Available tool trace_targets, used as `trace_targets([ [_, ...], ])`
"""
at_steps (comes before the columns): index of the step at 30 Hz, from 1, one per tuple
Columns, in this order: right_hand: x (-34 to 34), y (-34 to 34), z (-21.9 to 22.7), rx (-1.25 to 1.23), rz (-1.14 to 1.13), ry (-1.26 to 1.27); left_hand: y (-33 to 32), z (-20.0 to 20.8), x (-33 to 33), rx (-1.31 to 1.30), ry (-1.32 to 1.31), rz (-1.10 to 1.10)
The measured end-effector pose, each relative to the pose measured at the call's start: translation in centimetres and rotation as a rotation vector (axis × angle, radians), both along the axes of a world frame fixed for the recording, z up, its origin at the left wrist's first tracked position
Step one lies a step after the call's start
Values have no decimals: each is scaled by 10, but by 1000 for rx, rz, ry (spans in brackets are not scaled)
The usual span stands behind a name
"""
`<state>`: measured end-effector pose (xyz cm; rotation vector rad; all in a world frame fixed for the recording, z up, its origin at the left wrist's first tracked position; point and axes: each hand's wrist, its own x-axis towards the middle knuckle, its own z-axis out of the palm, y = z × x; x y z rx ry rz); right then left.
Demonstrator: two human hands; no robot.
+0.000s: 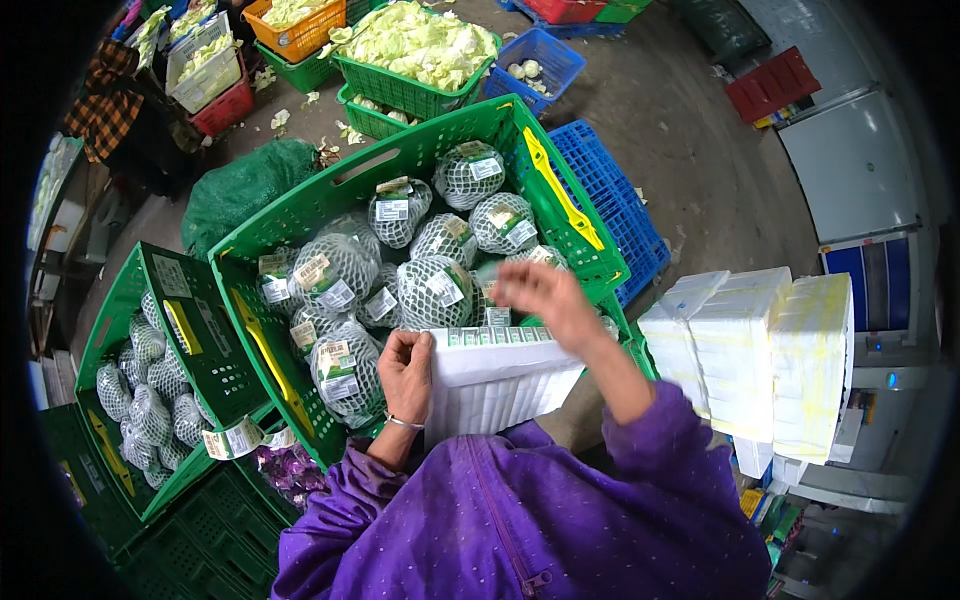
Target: The person stands in a produce warehouse and applies adhesive labels to mesh bags of onions. They tear labels from a roll, peel off the backing, and stick them onto the bags, which are then placed into green plastic crates. The person repeats this process for multiple bags throughout the clip.
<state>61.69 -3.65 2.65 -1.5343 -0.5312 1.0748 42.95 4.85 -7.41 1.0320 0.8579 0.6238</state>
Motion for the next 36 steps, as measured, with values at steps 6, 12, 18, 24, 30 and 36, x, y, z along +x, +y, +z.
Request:
trace_targets([
  [6,89,47,-130,-293,-77,-7,-4,-2,-12,26,61,-26],
  [12,99,79,-206,-388,-182,-71,-12,1,-24,-24,101,44],
  [18,100,88,-232,-579,-50,-438,-15,1,-22,-31,102,69],
  [24,102,80,-211,-495,153,-688,-12,2,-13,-7,109,32],
  [30,97,78,-208,-468,257,-351,-10,1,-11,-10,108,27],
  [36,97,69,-160,-425,239,-300,-10,-2,-8,-8,110,-4],
])
